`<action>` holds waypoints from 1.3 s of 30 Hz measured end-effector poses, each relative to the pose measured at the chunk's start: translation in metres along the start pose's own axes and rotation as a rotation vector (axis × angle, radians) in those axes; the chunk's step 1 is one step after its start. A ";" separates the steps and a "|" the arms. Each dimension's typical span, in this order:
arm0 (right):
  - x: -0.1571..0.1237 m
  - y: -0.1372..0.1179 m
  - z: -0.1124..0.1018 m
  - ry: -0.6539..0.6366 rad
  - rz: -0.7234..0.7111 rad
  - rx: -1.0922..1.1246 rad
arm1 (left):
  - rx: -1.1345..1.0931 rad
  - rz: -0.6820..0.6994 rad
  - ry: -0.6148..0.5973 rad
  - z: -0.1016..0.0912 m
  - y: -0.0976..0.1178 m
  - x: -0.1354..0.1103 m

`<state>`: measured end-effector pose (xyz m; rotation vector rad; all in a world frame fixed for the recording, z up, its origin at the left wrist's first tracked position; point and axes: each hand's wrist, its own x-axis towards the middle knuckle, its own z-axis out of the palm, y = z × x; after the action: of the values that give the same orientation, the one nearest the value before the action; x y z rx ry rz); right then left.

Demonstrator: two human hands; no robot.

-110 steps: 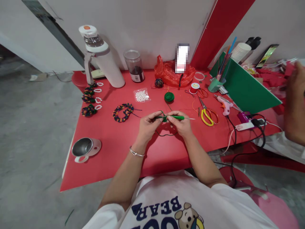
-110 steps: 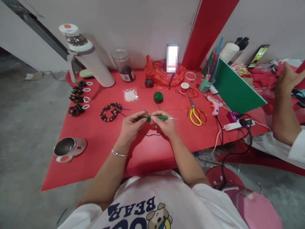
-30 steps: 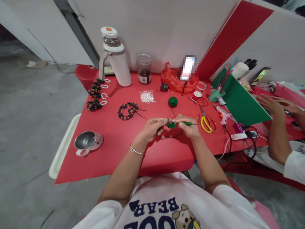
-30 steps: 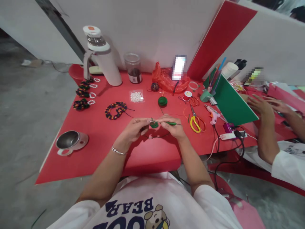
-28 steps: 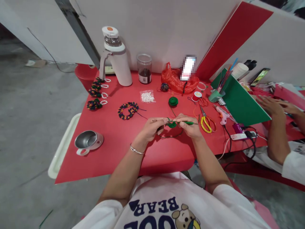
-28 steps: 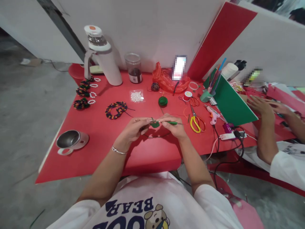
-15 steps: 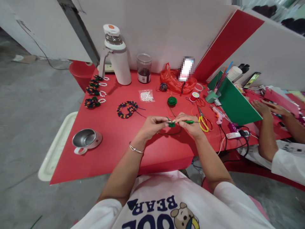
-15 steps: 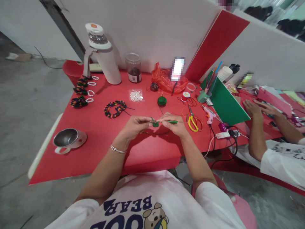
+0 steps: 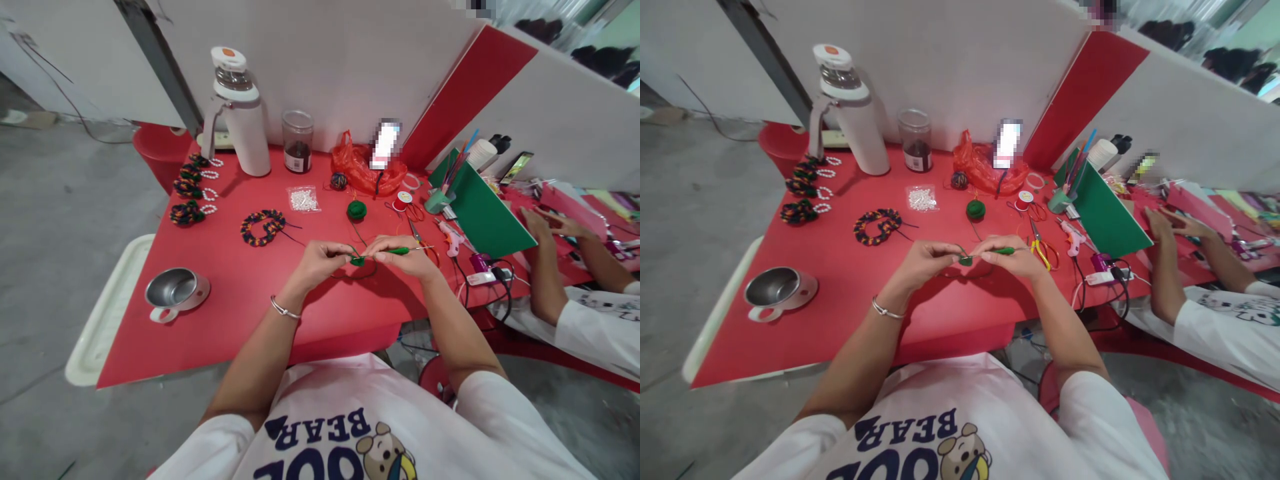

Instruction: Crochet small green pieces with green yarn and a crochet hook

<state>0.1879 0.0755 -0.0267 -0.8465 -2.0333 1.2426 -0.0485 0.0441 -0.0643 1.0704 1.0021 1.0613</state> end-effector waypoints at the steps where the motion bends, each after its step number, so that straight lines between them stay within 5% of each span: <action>1: 0.000 -0.001 -0.001 -0.005 0.013 -0.019 | 0.007 0.008 0.006 0.000 -0.001 0.001; 9: -0.002 -0.005 0.001 -0.017 0.019 -0.193 | 0.078 0.048 0.048 0.001 -0.007 0.005; 20: -0.007 0.007 0.004 0.111 0.122 -0.074 | -0.031 0.033 0.039 0.002 -0.003 0.003; 39: -0.008 0.010 0.008 0.126 0.123 -0.007 | 0.007 0.017 0.043 0.003 -0.003 0.004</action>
<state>0.1889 0.0687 -0.0398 -1.0400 -1.9109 1.2159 -0.0443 0.0470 -0.0672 1.0667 1.0336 1.0994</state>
